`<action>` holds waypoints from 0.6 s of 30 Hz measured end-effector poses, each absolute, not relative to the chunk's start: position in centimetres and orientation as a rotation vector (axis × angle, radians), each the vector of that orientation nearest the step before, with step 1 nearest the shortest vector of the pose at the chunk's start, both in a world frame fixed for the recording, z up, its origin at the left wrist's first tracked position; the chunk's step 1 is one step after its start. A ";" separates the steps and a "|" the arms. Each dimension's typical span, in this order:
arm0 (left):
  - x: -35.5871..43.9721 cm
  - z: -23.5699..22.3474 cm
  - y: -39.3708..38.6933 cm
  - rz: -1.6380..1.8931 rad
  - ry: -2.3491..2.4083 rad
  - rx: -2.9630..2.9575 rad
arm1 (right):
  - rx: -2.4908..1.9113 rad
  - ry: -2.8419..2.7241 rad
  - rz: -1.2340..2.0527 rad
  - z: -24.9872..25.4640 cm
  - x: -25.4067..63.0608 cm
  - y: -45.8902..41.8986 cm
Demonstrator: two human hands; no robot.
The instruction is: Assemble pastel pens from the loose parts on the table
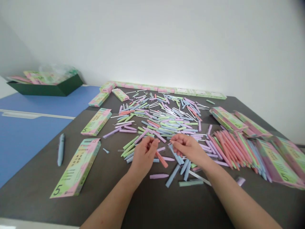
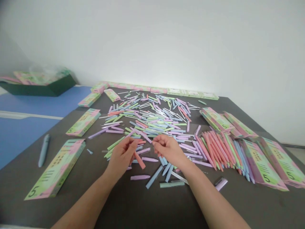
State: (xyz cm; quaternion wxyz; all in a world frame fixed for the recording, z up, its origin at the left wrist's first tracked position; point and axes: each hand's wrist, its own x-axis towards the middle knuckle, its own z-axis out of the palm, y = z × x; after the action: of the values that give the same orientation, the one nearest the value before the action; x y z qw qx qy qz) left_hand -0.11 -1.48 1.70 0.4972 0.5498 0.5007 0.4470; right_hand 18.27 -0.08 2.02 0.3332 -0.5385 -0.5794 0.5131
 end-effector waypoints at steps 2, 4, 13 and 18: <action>0.2 1.5 -1.6 1.005 1.203 1.435 | -1.267 -1.402 1.453 1.9 18.2 -0.4; 0.3 1.3 -1.7 0.949 1.177 1.560 | -1.144 -1.382 1.511 1.6 18.0 -0.8; 0.4 1.1 -1.6 0.832 1.143 1.784 | -1.002 -1.435 1.520 1.4 17.2 -1.4; 0.2 1.8 -2.2 1.031 1.126 1.541 | -0.906 -1.280 1.625 1.4 16.3 0.7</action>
State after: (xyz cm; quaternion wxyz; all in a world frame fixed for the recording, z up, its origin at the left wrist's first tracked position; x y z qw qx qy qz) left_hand 0.17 -2.21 1.83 0.4671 0.6282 0.4588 0.4203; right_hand 16.28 0.68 1.45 0.4276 -0.3628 -0.5123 0.6504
